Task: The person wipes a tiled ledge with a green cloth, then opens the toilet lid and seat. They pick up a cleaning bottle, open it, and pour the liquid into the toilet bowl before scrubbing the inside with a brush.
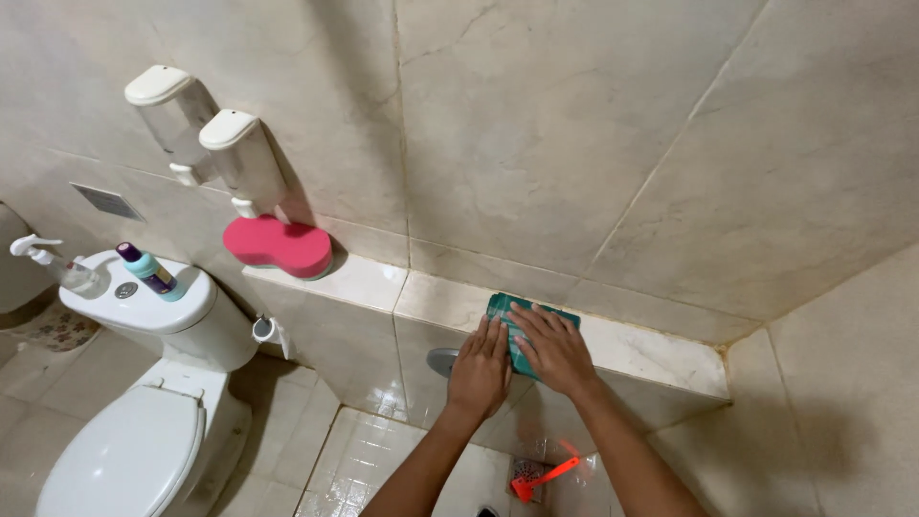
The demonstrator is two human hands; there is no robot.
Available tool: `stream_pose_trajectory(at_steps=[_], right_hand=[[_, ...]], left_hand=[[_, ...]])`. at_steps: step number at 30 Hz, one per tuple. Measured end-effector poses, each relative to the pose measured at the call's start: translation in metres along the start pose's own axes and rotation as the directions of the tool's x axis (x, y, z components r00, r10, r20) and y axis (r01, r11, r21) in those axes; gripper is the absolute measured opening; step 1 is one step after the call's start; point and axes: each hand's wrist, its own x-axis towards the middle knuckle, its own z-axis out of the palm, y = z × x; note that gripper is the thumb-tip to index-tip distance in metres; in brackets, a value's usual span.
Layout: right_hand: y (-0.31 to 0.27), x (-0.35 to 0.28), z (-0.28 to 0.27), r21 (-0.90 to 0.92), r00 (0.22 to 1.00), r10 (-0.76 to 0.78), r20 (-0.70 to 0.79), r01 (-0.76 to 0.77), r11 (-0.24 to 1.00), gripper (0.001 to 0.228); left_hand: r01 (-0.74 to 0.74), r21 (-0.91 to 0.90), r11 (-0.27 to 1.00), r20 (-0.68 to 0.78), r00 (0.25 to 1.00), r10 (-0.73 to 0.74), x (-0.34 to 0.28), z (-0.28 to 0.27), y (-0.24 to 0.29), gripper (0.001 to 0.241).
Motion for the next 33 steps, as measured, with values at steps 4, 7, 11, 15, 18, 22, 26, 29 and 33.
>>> stream_pose_trajectory(at_steps=[4,7,11,15,18,22,26,29,33], right_hand=[[0.000,0.000,0.001,0.016,0.999,0.018,-0.033,-0.017,1.000,0.048],[0.000,-0.001,-0.001,-0.001,0.995,-0.019,-0.093,0.019,1.000,0.047],[0.004,-0.002,0.004,0.014,0.994,-0.015,-0.107,0.017,1.000,0.045],[0.002,0.000,-0.003,0.103,0.990,0.021,-0.140,-0.007,0.995,0.048],[0.008,0.001,0.006,0.137,0.991,0.084,-0.100,-0.069,0.988,0.049],[-0.001,-0.001,-0.007,0.138,0.987,0.117,-0.113,-0.101,0.985,0.044],[-0.011,0.001,-0.008,0.099,0.966,0.200,-0.163,-0.185,0.978,0.044],[-0.015,0.002,0.015,0.063,0.938,0.293,-0.185,-0.286,0.956,0.042],[-0.037,-0.002,0.065,0.030,0.871,0.413,-0.265,-0.421,0.907,0.053]], left_hand=[[-0.021,-0.012,1.000,0.001,1.000,0.021,0.004,0.012,-0.017,0.063],[-0.050,-0.002,0.999,0.022,0.999,0.050,0.015,0.009,-0.026,0.052],[-0.137,0.028,0.990,0.041,0.990,0.136,0.037,0.012,-0.033,0.053],[-0.227,-0.008,0.974,-0.005,0.974,0.227,0.051,0.020,-0.042,0.055],[-0.269,-0.012,0.963,-0.013,0.963,0.269,0.051,0.012,-0.043,0.053],[-0.261,-0.010,0.965,0.003,0.965,0.261,0.051,0.005,-0.039,0.052],[-0.263,-0.018,0.965,0.001,0.965,0.263,0.053,-0.003,-0.038,0.051],[-0.309,-0.009,0.951,0.037,0.950,0.309,0.057,-0.004,-0.047,0.054],[-0.376,-0.095,0.922,0.183,0.904,0.387,0.063,-0.018,-0.060,0.060]])
